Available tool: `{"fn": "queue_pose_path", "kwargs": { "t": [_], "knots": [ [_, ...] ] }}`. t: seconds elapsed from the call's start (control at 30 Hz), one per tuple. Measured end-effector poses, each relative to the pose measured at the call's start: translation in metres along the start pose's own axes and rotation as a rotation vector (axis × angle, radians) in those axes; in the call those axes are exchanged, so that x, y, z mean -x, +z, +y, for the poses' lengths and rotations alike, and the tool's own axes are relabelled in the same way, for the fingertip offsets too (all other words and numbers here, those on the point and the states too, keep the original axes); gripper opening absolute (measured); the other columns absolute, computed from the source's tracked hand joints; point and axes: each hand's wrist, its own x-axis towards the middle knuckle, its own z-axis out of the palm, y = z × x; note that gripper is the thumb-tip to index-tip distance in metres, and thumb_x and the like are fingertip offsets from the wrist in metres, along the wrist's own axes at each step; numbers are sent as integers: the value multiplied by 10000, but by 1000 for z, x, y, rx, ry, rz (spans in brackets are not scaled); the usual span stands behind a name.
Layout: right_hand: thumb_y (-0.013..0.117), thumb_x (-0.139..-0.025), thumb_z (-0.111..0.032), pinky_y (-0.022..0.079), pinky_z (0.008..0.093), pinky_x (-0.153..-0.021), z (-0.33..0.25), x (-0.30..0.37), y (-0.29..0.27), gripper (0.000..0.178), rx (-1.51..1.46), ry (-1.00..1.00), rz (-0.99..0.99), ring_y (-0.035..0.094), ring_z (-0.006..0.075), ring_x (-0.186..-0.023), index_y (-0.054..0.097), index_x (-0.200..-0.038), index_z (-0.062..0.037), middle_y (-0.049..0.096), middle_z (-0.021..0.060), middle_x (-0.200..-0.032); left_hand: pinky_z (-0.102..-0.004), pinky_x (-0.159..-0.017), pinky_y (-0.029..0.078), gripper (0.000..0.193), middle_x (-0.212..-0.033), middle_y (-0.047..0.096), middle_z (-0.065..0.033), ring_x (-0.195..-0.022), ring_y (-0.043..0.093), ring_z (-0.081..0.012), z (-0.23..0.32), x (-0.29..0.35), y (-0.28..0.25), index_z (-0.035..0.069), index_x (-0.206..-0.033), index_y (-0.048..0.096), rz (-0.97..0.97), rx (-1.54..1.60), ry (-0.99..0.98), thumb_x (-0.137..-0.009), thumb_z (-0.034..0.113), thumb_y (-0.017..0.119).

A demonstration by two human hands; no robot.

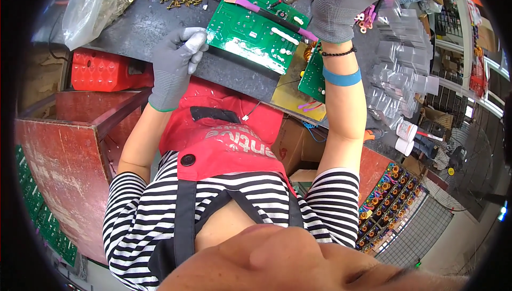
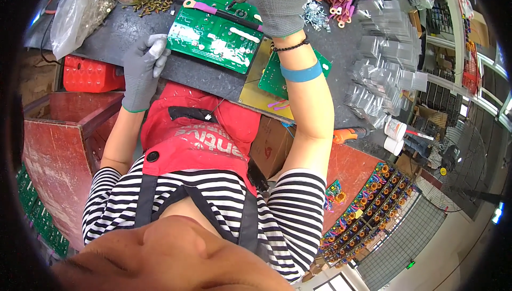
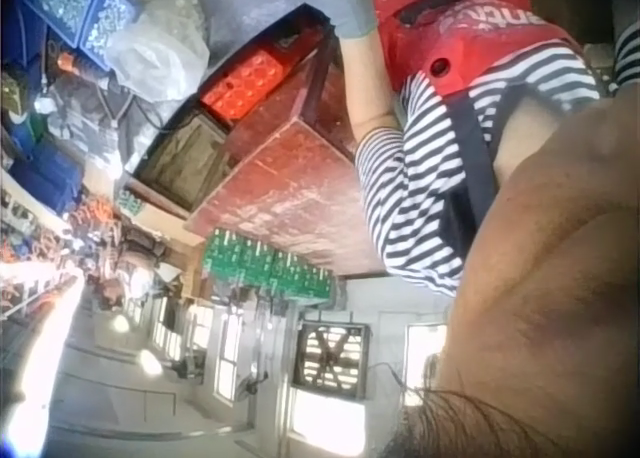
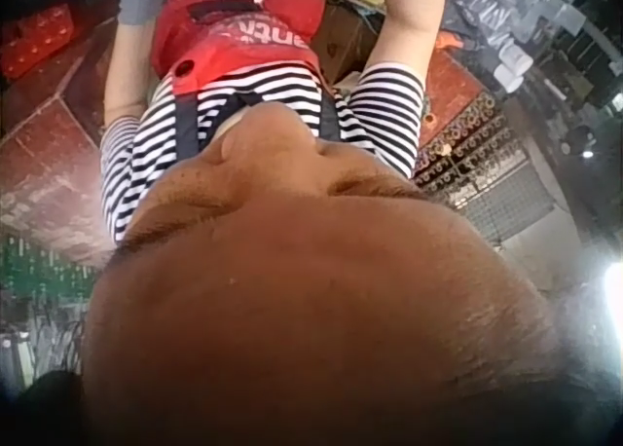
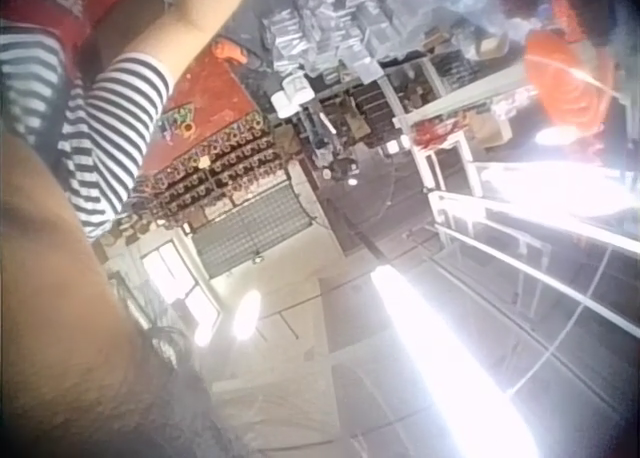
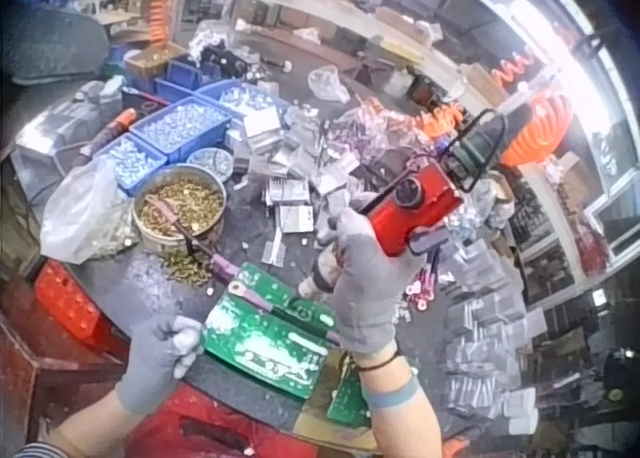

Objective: The person assembles electronic components onto a circuit board, securing the parts with screws using an electric screwdriver.

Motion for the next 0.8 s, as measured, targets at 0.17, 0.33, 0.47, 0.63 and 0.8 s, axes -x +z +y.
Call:
{"fn": "queue_pose_path", "kwargs": {
  "t": [0.17, 0.33, 0.47, 0.63, 0.8],
  "knots": [
    [595, -866, -107, 395, 278, -332, -6, 4, 11, 116, 117, 61, -3, 471, 111, -389, 569, -793, -22, 544, 43, -605, -161, -432, 318, 215, -741, 624, -37, -544, 483, -21, 1, -2, 2, -20, -1006, 650, 1, -8, -22, -881, 148, 699],
    [595, -856, -78, 400, 275, -338, 4, 3, 7, 72, 163, 130, -15, 477, 107, -394, 570, -811, -28, 552, 43, -615, -165, -428, 316, 222, -745, 626, -33, -547, 488, -20, -3, -2, 2, -10, -1001, 653, -1, -1, 0, -866, 155, 717],
    [593, -854, -57, 405, 273, -336, 4, 9, 12, 49, 52, -33, -25, 473, 101, -393, 560, -828, -32, 553, 38, -611, -166, -433, 321, 217, -756, 633, -37, -548, 495, -27, -7, -3, 2, -12, -1006, 653, 7, 13, 46, -871, 148, 712],
    [598, -864, -69, 410, 278, -326, -2, 10, 4, 80, 57, 64, -28, 465, 100, -379, 557, -799, -49, 533, 33, -578, -167, -450, 334, 198, -782, 641, -53, -541, 488, -38, -10, 5, -4, -19, -1030, 645, 77, 55, 221, -893, 119, 684],
    [605, -869, -148, 462, 276, -434, -28, 12, -33, 136, -342, 109, -26, 515, 128, -466, 568, -810, -32, 543, 36, -615, -171, -434, 331, 263, -807, 636, -74, -512, 448, -38, -4, 34, -6, -28, -1025, 628, -33, 118, 208, -871, 172, 702]
  ]
}}
